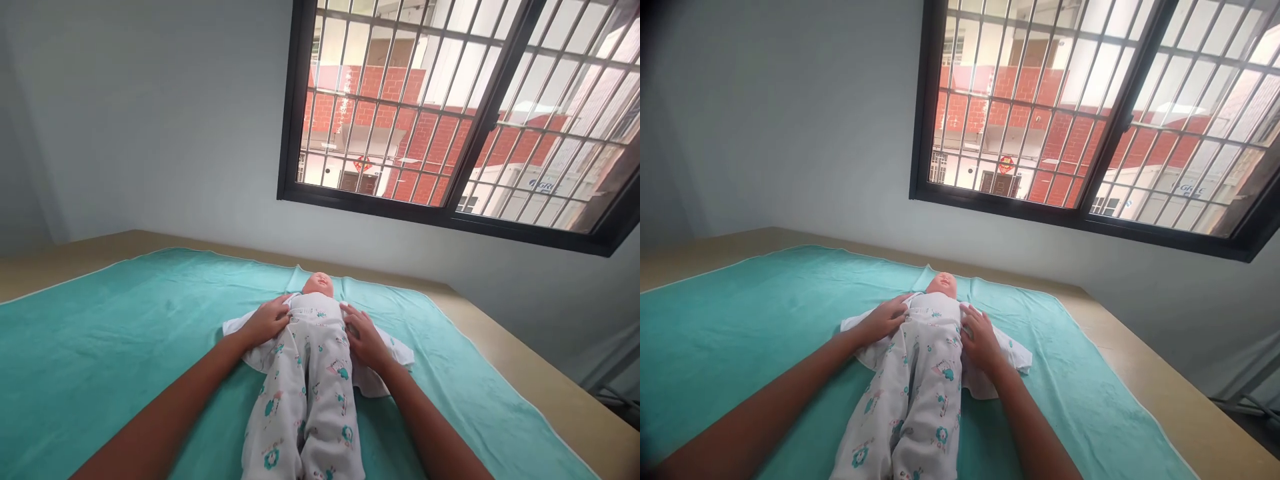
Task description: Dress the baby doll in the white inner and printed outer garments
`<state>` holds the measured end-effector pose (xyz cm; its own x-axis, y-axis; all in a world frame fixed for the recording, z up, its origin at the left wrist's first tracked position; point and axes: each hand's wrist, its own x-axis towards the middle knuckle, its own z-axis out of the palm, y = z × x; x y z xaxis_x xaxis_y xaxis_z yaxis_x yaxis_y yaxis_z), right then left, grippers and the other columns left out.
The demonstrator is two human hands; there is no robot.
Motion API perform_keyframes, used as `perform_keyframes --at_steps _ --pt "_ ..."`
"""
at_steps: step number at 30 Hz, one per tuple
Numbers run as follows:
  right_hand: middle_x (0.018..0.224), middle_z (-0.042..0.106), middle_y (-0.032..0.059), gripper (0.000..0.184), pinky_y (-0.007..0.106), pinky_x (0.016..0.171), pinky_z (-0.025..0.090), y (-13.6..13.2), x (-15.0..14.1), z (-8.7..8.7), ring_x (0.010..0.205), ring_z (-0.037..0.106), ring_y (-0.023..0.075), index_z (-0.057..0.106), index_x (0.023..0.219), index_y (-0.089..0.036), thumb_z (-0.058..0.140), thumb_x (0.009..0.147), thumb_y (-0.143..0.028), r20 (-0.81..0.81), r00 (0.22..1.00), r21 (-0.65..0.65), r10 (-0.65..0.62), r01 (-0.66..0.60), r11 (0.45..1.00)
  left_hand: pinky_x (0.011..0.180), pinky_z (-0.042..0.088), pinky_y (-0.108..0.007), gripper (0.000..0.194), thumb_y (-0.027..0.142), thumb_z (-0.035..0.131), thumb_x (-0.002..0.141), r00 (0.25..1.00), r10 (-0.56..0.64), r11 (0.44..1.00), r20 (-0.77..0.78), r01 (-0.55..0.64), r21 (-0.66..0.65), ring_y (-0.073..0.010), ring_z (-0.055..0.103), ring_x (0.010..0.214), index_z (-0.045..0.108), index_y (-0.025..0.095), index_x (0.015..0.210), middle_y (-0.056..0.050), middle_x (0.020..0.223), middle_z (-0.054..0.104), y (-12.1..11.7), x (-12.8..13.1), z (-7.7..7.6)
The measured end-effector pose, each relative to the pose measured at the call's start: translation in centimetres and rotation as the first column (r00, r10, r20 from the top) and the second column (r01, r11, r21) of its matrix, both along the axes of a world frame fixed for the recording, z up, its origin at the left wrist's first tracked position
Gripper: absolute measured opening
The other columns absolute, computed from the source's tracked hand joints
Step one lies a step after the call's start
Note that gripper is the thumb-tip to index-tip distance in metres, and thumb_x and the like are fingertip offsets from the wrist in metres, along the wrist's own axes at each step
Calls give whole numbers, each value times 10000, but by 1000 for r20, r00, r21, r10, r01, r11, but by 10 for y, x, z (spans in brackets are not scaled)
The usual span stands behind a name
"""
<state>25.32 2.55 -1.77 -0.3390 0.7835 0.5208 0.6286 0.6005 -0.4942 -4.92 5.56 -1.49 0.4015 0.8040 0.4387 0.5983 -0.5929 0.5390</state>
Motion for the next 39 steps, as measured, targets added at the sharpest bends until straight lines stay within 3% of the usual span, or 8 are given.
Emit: perform_keyframes --at_steps 2,5,10,17,20,25,34,39 --pt "1288 618 30 154 471 1023 355 7 2 3 1210 520 276 641 857 -265 488 871 -280 -33 999 -76 24 -26 997 931 422 -311 254 305 468 847 999 27 1000 17 -27 4 -236 587 1074 698 233 764 -36 1252 629 2 6 5" --pt "1050 691 47 201 413 928 418 18 0 3 987 603 244 655 890 -267 467 898 -335 -118 992 -97 -51 39 995 895 418 -310 297 296 423 874 990 128 992 67 -128 2 -231 599 1007 712 235 911 -57 1087 686 7 17 5" --pt "1124 631 53 211 359 982 411 28 -5 1 1095 567 211 653 837 -239 516 888 -391 -170 985 -116 -18 -2 993 877 396 -345 321 281 406 874 958 258 966 122 -257 -20 -235 583 936 680 190 734 -90 997 660 19 30 -7" --pt "1350 521 57 170 386 1015 395 16 6 16 1261 472 237 632 801 -222 589 852 -379 -186 967 -323 173 -226 919 925 431 -294 349 391 449 875 990 34 996 136 -22 -86 -218 575 1073 667 188 693 -63 1241 602 21 14 -6" --pt "1201 629 47 207 351 931 435 21 2 8 1120 566 215 565 765 -221 545 870 -400 -235 971 -224 34 -88 971 962 424 -294 364 446 451 884 970 -61 987 235 93 -128 -222 563 1122 670 186 752 -53 1278 603 18 11 -2" --pt "861 675 35 248 336 743 443 39 -4 -17 770 584 199 525 781 -226 485 882 -449 -291 924 -144 -247 213 967 806 475 -317 438 477 364 924 950 136 985 279 -99 -144 -217 621 869 669 176 836 -39 904 702 18 18 -6" --pt "1119 639 63 276 347 925 431 49 0 -26 1056 583 209 607 764 -223 464 901 -415 -191 964 -146 -184 157 977 933 444 -324 415 401 350 947 976 156 987 152 -149 -56 -212 595 1022 703 191 1003 -61 1079 676 31 19 -16" --pt "1159 623 73 225 384 913 436 48 -2 -32 1064 580 229 586 784 -224 449 909 -352 -166 956 -124 -241 222 967 971 415 -405 344 378 391 952 961 261 960 87 -268 83 -249 556 1086 668 181 896 -98 1159 632 30 22 -30"
